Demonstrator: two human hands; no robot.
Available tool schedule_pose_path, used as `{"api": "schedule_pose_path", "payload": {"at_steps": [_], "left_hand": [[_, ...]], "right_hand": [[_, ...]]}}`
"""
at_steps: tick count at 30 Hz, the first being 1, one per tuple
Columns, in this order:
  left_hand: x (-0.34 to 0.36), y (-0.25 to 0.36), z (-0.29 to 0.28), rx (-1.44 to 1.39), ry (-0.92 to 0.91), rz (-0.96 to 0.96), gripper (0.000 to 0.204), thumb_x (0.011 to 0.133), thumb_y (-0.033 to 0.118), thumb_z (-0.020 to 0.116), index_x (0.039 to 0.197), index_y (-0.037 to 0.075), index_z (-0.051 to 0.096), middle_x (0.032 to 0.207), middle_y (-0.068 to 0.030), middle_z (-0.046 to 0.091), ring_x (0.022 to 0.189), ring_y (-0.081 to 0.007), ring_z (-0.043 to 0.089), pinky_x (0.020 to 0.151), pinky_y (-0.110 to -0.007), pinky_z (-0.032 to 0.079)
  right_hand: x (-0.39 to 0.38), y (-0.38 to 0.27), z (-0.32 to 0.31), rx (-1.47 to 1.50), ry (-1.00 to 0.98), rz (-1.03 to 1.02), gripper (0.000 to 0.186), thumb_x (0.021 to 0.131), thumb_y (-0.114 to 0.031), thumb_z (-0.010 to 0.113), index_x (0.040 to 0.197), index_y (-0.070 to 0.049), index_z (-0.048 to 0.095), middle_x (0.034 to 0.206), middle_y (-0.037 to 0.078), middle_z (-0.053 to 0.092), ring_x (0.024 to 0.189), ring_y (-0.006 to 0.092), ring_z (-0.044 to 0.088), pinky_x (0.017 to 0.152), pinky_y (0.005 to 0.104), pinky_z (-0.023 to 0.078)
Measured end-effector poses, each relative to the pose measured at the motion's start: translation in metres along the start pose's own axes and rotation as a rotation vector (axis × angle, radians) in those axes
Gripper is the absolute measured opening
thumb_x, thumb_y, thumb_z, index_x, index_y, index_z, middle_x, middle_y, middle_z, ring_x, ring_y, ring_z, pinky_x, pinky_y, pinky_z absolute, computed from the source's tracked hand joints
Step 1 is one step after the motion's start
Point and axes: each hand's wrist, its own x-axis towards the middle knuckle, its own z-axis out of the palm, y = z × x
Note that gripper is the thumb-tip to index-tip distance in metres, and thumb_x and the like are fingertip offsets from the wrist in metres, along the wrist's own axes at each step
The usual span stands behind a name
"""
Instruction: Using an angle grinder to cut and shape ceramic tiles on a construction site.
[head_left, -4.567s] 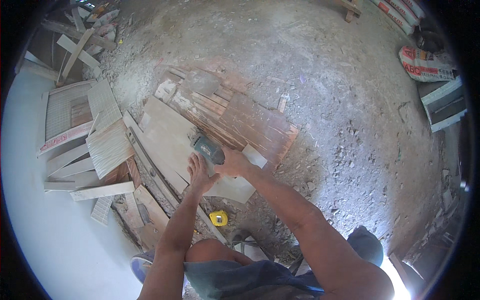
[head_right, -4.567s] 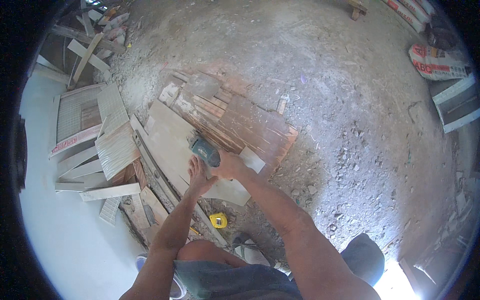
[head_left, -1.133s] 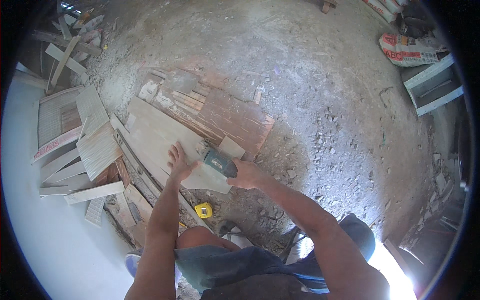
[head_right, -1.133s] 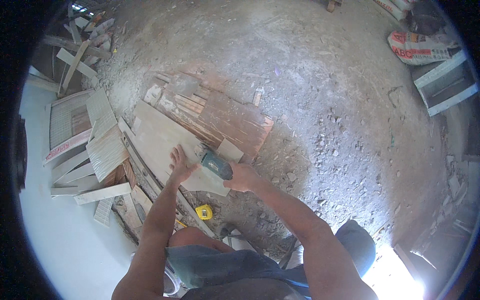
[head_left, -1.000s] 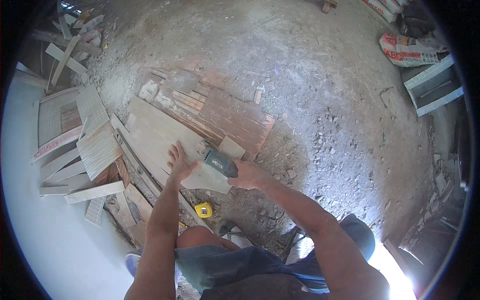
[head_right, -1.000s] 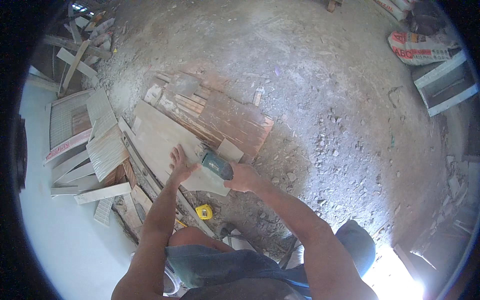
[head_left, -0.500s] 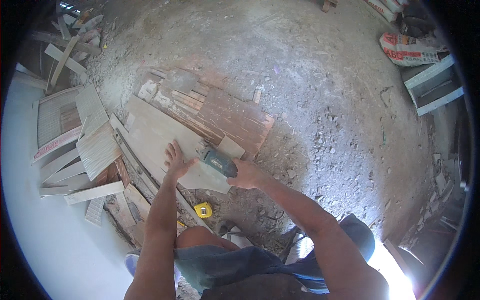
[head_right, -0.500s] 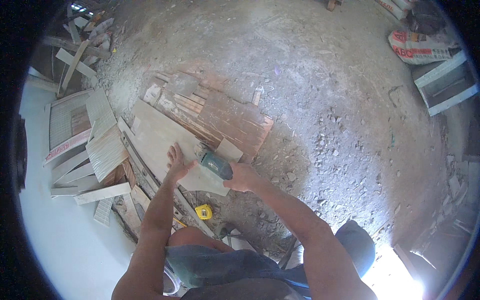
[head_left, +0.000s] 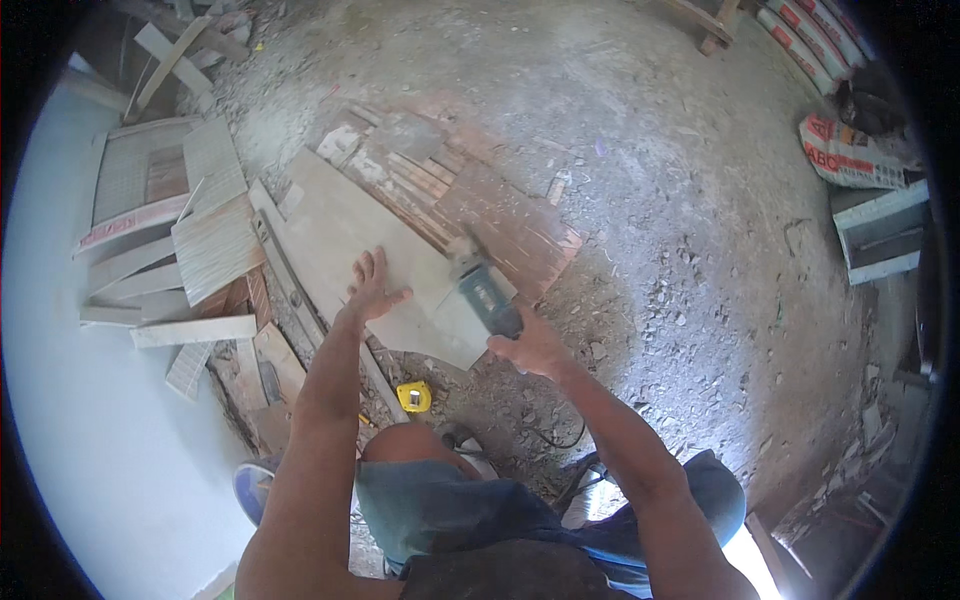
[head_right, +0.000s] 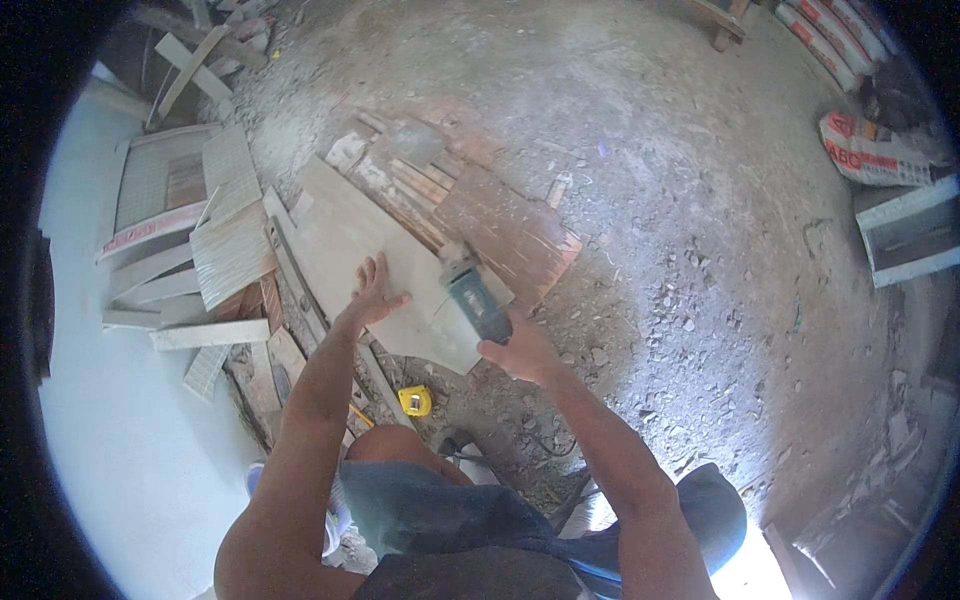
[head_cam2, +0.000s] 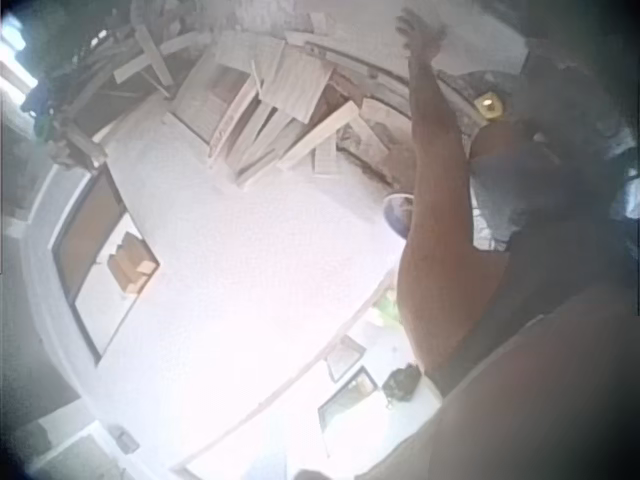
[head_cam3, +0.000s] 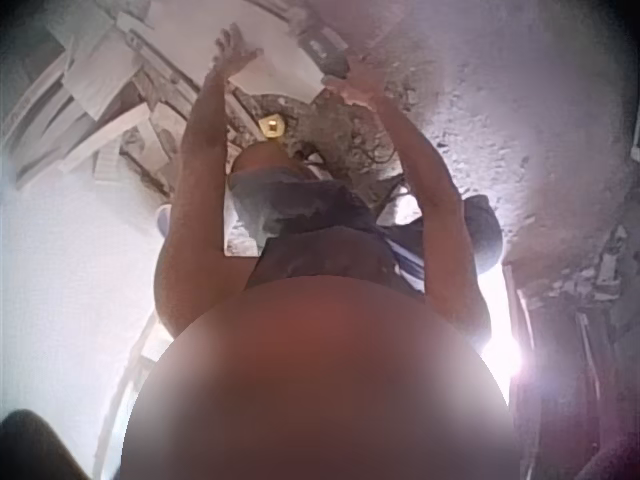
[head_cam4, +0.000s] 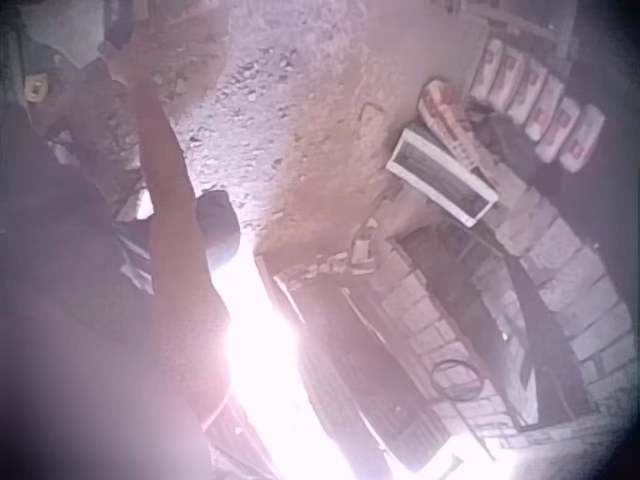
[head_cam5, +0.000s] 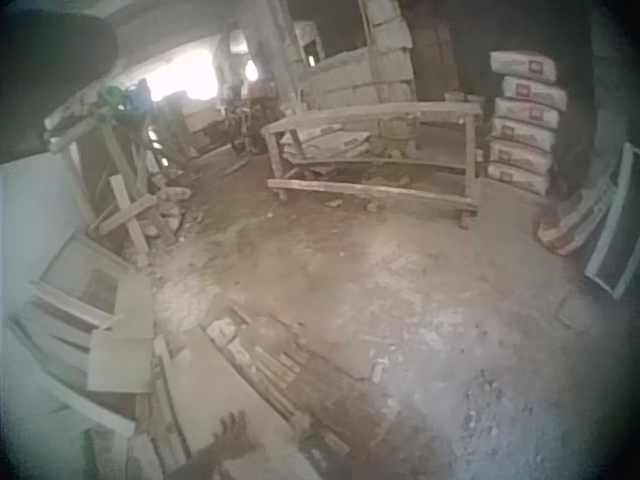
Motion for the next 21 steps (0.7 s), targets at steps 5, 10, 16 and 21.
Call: {"api": "schedule_pose_path", "payload": {"at_steps": [5,10,16,21], "left_hand": [[-0.003,0.009,-0.024,0.264,0.026,0.016,0.117,0.08,0.052,0.079,0.161,0.016,0.003,0.166,-0.0229,0.009,0.153,-0.0449,0.008,0.111,-0.077,0.018],[0.009,0.051,-0.024,0.651,0.131,0.24,0.117,0.066,0.037,0.09,0.158,0.019,0.02,0.166,-0.0125,0.017,0.152,-0.0382,0.018,0.113,-0.075,0.022],[0.045,0.073,-0.013,0.951,0.009,0.707,0.113,0.063,0.025,0.088,0.155,0.013,0.025,0.167,-0.0105,0.016,0.154,-0.03,0.019,0.12,-0.062,0.025],[0.03,0.05,-0.026,1.091,0.208,0.83,0.109,0.062,0.03,0.087,0.151,0.007,0.028,0.158,-0.0154,0.03,0.149,-0.0341,0.028,0.122,-0.056,0.025]], "right_hand": [[-0.009,0.03,-0.01,0.314,0.093,0.047,0.086,0.074,-0.044,0.079,0.137,0.007,0.049,0.112,0.027,0.069,0.105,0.0335,0.068,0.091,0.0421,0.053],[-0.026,0.051,-0.027,0.305,0.353,-0.056,0.074,0.073,-0.044,0.079,0.125,0.005,0.059,0.112,0.021,0.07,0.104,0.0323,0.068,0.089,0.0423,0.052],[-0.07,0.044,-0.053,0.281,0.442,0.044,0.069,0.074,-0.04,0.075,0.122,0.006,0.059,0.101,0.016,0.067,0.087,0.0264,0.064,0.079,0.0391,0.053],[-0.069,0.071,-0.048,0.372,0.512,0.039,0.06,0.076,-0.033,0.074,0.12,0.006,0.061,0.101,0.015,0.068,0.088,0.0253,0.064,0.082,0.0374,0.052]]}}
